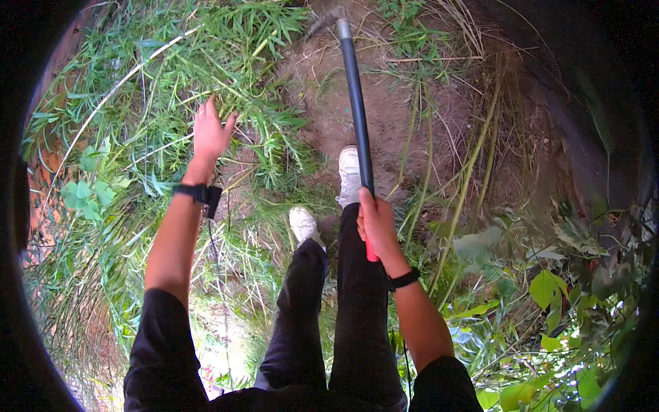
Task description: The person uses a hand-held scythe to cut tall green weeds growing in an outdoor area. They grasp bundles of stalks by hand and swing the tool to sever them near the ground.
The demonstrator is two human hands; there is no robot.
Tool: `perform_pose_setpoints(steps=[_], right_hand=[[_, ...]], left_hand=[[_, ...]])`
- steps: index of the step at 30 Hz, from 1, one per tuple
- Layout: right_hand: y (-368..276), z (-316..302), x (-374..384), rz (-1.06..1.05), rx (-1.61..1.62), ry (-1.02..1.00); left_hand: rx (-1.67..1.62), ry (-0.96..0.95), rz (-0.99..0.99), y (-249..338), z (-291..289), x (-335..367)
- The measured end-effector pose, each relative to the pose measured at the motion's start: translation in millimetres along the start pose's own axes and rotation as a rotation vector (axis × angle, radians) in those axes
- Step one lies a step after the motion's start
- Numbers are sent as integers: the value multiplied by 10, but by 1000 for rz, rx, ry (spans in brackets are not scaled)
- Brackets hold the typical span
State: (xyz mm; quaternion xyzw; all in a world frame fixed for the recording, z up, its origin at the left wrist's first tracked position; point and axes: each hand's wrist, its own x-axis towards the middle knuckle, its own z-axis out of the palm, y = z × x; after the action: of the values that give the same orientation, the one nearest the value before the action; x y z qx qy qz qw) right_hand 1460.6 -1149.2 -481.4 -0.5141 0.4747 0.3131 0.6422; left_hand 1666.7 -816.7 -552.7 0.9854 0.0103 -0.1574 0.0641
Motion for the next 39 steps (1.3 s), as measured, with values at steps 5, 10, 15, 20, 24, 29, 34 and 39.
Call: perform_pose_setpoints(steps=[5, 10, 15, 20, 24, 29, 34, 39], right_hand=[[329, -436, -63, 50, -21, 25], [72, -24, 209, 131, 75, -109], [19, 221, 550, 184, 97, -151], [150, 510, 5, 232, 170, -128], [54, 572, 11, 217, 127, -87], [49, 445, 96, 66, -215, -33], [151, 475, 52, 34, -305, 41], [25, 296, 463, -104, -341, 28]], left_hand=[[261, -233, -16, -49, 362, -13], [174, -160, -68, -270, 273, -7], [-57, -20, -35, 49, 206, -343], [-106, 16, 61, -199, 66, -881], [-104, 33, 63, -250, -63, -1065], [-200, 16, 84, -444, -25, -1156], [-231, -57, 77, -403, 76, -1265], [-355, -64, 43, -117, 179, -1162]])
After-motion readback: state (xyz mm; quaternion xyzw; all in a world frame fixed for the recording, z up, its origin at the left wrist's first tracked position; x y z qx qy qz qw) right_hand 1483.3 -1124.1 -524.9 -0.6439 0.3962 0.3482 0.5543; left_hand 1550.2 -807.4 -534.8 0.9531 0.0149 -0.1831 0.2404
